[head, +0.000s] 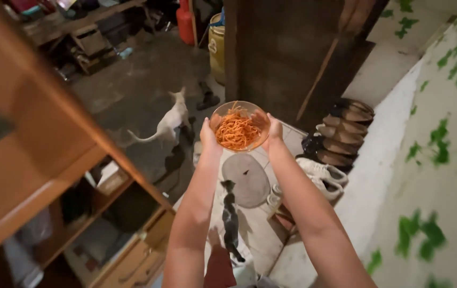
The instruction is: Clearing used dishes and bowls from a dining table and bringing them to the kitchen sink.
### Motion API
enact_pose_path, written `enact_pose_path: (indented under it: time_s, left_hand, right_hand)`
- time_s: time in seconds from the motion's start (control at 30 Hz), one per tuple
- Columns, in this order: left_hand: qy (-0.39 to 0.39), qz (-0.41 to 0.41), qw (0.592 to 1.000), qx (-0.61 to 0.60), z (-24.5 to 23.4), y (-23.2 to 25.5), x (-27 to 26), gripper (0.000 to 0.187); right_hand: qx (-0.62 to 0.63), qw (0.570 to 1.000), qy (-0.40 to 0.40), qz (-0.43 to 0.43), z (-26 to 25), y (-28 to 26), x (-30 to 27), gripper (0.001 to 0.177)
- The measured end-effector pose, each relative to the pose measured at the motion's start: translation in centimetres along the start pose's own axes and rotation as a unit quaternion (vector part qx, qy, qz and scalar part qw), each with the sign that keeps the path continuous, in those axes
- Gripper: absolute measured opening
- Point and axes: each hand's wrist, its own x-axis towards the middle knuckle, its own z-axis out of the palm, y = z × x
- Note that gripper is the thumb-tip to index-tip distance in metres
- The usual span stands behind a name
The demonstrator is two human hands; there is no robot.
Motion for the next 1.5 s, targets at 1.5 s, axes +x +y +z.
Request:
enact_pose_path:
  time_s: [1.5]
  left_hand:
    - [0.090,0.042,0.995,-0.021,7.4,11.3,85.6,0.044]
  right_hand:
    - [-0.010,0.994,-0.033,0.107,14.1,-1.9,87.7,0.051]
